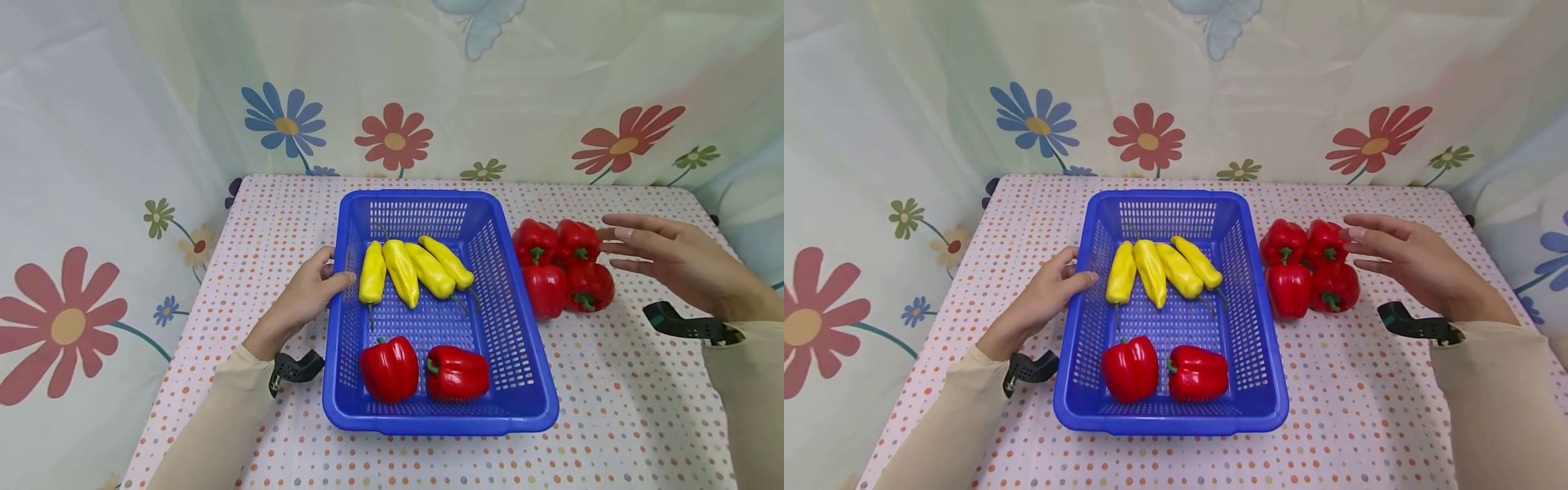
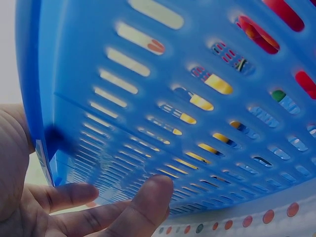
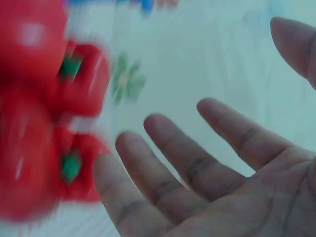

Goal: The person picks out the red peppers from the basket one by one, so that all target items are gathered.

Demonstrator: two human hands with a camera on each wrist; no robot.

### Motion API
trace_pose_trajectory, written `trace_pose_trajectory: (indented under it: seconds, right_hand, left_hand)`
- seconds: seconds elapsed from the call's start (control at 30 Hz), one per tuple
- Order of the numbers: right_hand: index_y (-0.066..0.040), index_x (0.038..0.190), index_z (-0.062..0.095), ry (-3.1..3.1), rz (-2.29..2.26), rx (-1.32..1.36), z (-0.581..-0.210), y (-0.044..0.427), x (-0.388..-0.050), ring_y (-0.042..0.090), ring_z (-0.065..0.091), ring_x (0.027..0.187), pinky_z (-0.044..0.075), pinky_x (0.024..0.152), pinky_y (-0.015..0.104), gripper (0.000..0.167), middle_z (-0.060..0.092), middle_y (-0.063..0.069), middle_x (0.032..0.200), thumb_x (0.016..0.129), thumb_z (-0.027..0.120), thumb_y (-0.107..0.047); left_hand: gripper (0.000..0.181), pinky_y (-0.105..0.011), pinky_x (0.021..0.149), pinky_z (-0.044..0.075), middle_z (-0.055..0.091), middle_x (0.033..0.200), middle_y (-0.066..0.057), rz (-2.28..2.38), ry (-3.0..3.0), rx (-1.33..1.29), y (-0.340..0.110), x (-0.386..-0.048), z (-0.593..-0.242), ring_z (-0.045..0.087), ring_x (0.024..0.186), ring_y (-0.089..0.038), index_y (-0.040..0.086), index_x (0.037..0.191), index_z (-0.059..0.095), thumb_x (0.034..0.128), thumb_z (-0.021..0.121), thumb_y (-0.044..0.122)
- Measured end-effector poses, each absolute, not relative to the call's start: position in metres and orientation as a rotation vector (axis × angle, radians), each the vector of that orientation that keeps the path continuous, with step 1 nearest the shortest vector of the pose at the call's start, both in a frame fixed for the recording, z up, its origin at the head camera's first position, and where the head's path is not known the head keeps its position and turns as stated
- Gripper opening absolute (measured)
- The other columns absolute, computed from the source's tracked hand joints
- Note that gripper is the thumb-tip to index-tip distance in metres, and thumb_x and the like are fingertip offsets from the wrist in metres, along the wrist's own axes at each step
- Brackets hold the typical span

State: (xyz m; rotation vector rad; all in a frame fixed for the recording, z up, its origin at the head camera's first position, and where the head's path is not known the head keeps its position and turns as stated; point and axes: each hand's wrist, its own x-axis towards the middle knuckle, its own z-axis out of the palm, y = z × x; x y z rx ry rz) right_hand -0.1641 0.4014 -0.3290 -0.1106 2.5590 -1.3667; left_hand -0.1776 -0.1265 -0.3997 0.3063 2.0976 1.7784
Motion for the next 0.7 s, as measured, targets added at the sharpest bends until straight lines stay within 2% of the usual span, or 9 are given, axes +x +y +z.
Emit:
trace_pose_trajectory:
  seconds: [0.13,0.37,0.43,0.6,0.7]
  right_hand:
    - [-0.024,0.152,0.050,2.529,-1.350,-0.235,-0.312,0.367,-0.163,0.002,0.066,0.115,0.060,0.085,0.019,0.043,0.060,-0.016,0.136,0.110,0.048,-0.012]
    - [-0.012,0.150,0.053,2.364,-1.266,-0.369,-0.302,0.306,-0.154,0.015,0.071,0.116,0.064,0.088,0.040,0.048,0.061,0.006,0.144,0.103,0.062,-0.014]
    - [-0.006,0.149,0.052,2.282,-1.262,-0.400,-0.301,0.289,-0.152,0.022,0.069,0.121,0.064,0.090,0.043,0.050,0.059,0.014,0.147,0.102,0.064,-0.015]
    - [-0.004,0.148,0.053,2.115,-1.221,-0.455,-0.304,0.254,-0.150,0.039,0.062,0.130,0.063,0.093,0.046,0.055,0.059,0.020,0.146,0.099,0.069,-0.023]
    - [-0.006,0.146,0.056,2.072,-1.163,-0.485,-0.310,0.238,-0.150,0.037,0.061,0.129,0.062,0.094,0.046,0.055,0.061,0.019,0.143,0.098,0.071,-0.028]
  left_hand:
    - [0.047,-0.042,0.070,0.067,0.070,0.114,-0.029,1.781,2.102,0.305,-0.126,-0.177,-0.399,0.077,0.085,-0.038,0.000,0.146,0.041,0.1042,0.056,0.017]
    - [0.047,-0.043,0.071,0.067,0.069,0.117,-0.029,1.785,2.087,0.286,-0.125,-0.177,-0.399,0.077,0.089,-0.041,0.000,0.146,0.041,0.1042,0.056,0.017]
    - [0.047,-0.043,0.070,0.067,0.070,0.117,-0.029,1.785,2.087,0.286,-0.125,-0.177,-0.399,0.077,0.089,-0.042,0.000,0.145,0.041,0.1042,0.055,0.017]
    - [0.046,-0.043,0.070,0.067,0.070,0.114,-0.029,1.785,2.095,0.296,-0.125,-0.178,-0.398,0.077,0.087,-0.041,-0.002,0.143,0.042,0.1041,0.055,0.017]
    - [0.046,-0.042,0.069,0.067,0.070,0.113,-0.030,1.783,2.101,0.302,-0.126,-0.177,-0.398,0.077,0.085,-0.039,-0.003,0.143,0.041,0.1041,0.055,0.017]
